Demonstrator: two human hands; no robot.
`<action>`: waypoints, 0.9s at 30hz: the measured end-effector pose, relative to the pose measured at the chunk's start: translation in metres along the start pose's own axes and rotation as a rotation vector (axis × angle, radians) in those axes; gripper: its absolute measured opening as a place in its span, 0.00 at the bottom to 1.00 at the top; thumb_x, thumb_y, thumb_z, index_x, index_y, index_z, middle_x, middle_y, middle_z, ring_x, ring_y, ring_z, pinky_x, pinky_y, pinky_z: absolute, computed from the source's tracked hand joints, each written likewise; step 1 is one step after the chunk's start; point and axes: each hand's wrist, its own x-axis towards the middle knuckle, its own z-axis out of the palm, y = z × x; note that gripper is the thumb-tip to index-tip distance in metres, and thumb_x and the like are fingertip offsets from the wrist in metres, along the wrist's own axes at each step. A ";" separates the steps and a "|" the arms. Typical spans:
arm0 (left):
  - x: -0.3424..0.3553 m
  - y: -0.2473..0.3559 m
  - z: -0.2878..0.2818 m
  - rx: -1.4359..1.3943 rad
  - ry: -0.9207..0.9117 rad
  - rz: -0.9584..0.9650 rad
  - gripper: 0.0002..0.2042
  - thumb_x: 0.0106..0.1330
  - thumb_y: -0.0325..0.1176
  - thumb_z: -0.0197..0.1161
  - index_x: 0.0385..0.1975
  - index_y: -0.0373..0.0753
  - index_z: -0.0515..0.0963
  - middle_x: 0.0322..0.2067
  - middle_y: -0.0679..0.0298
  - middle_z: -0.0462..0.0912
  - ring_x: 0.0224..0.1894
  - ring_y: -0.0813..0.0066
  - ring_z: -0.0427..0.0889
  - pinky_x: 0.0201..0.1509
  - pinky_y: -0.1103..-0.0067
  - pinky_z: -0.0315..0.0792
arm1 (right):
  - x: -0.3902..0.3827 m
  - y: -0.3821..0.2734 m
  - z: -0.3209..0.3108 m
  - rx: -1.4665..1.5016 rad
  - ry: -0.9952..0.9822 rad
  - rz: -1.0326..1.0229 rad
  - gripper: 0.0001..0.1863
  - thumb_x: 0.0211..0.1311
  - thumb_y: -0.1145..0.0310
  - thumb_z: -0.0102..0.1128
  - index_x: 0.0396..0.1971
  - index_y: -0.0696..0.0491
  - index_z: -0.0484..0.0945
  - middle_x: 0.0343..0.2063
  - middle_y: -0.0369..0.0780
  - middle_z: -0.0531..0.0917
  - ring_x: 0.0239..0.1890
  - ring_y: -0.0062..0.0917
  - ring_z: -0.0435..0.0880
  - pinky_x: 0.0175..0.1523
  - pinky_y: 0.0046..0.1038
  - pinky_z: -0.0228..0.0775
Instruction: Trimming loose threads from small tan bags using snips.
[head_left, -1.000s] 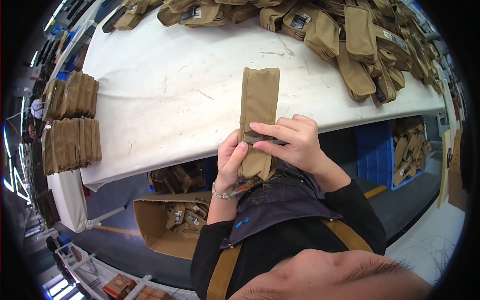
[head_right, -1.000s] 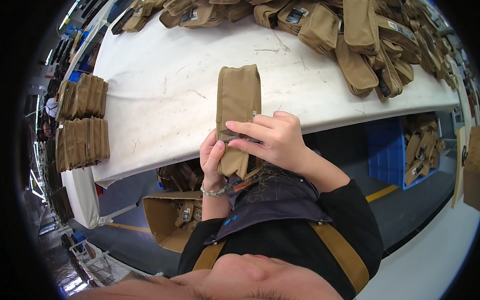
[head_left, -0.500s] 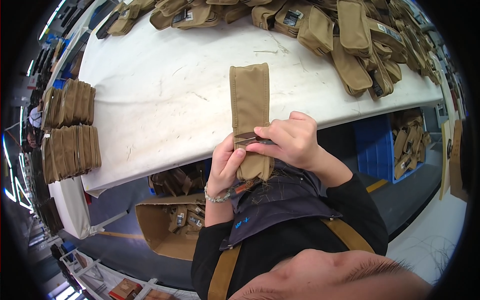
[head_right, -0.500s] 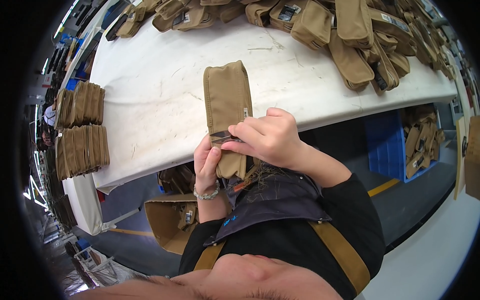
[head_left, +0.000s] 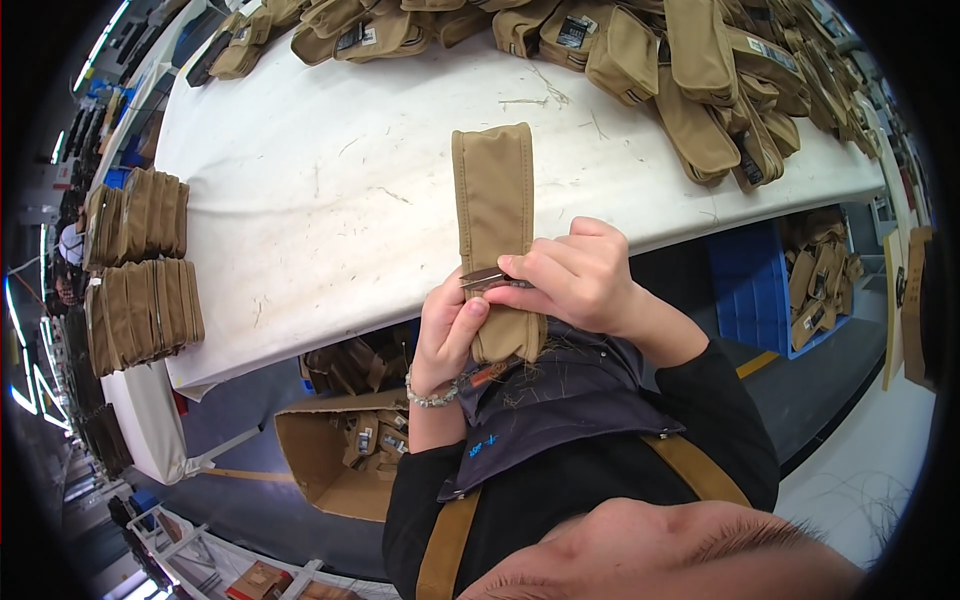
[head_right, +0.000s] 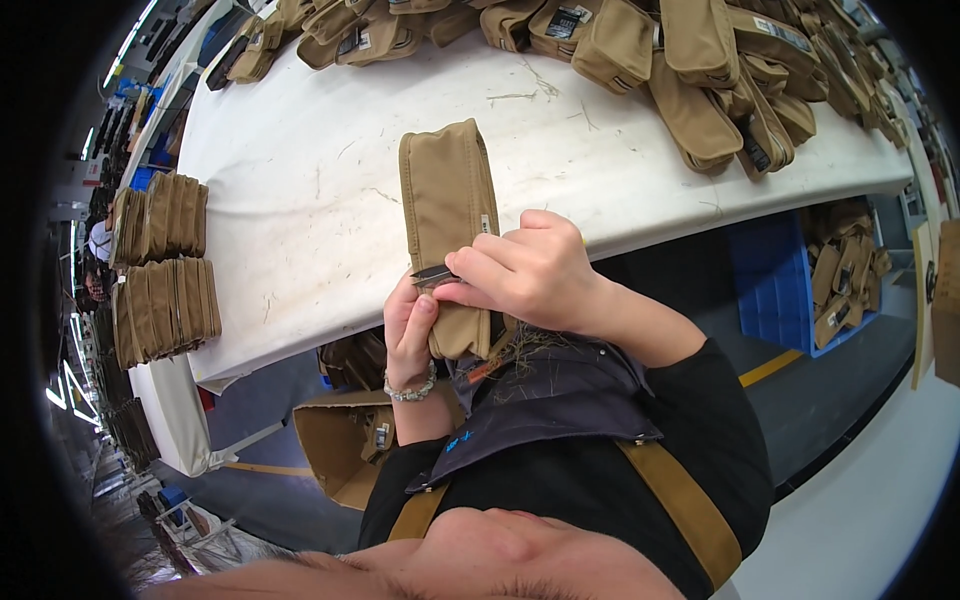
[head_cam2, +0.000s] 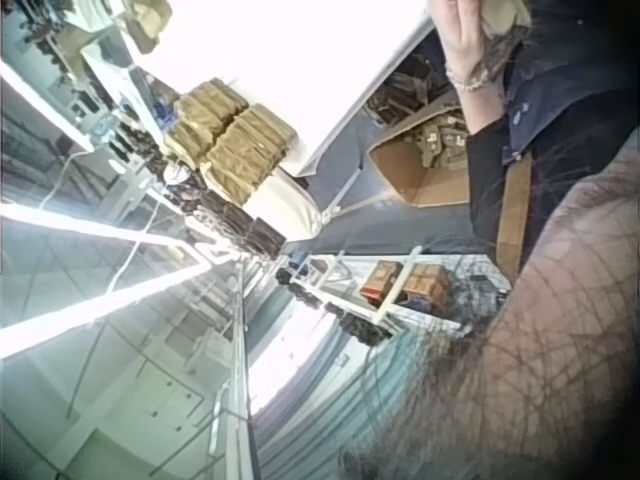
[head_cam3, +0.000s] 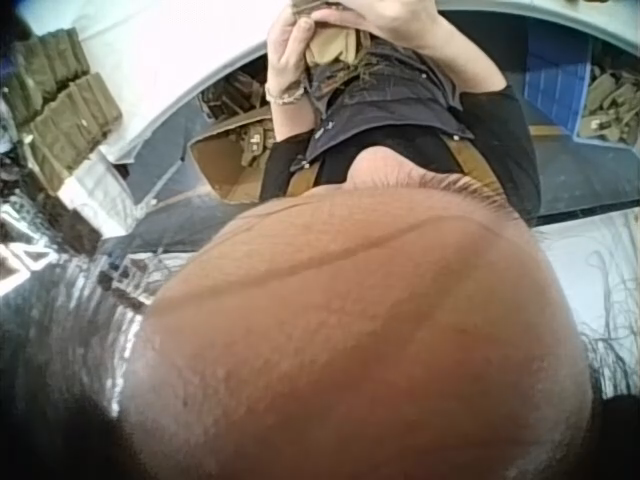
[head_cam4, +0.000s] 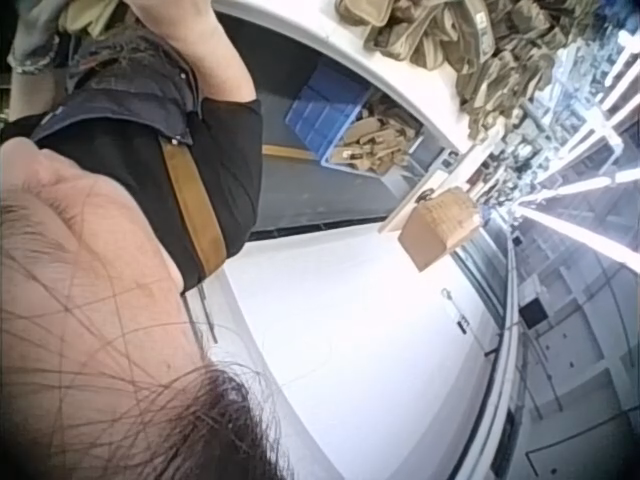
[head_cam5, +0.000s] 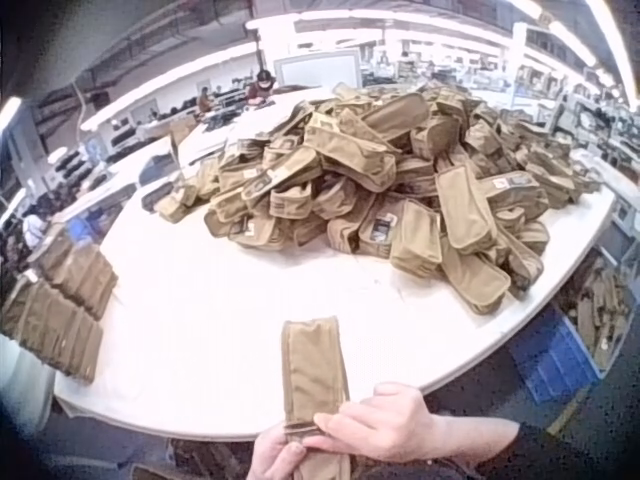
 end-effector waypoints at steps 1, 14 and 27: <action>0.000 0.000 0.000 0.008 0.002 -0.002 0.19 0.72 0.37 0.49 0.51 0.26 0.72 0.44 0.56 0.80 0.45 0.74 0.78 0.50 0.80 0.70 | 0.000 0.000 0.000 0.006 -0.002 0.006 0.16 0.44 0.56 0.75 0.25 0.50 0.79 0.14 0.29 0.77 0.12 0.17 0.69 0.20 0.22 0.49; 0.000 0.000 -0.002 -0.029 0.004 -0.022 0.19 0.72 0.37 0.49 0.52 0.25 0.71 0.45 0.56 0.79 0.46 0.74 0.77 0.50 0.81 0.70 | -0.006 0.003 0.010 0.182 0.034 0.086 0.15 0.42 0.61 0.78 0.24 0.51 0.79 0.15 0.32 0.79 0.13 0.19 0.72 0.20 0.22 0.52; 0.001 -0.009 -0.005 -0.128 0.016 -0.049 0.21 0.73 0.36 0.48 0.56 0.23 0.67 0.50 0.54 0.77 0.51 0.73 0.76 0.55 0.79 0.69 | -0.025 0.012 0.020 1.709 0.356 0.905 0.17 0.68 0.60 0.58 0.46 0.55 0.65 0.20 0.27 0.68 0.20 0.06 0.60 0.26 0.10 0.51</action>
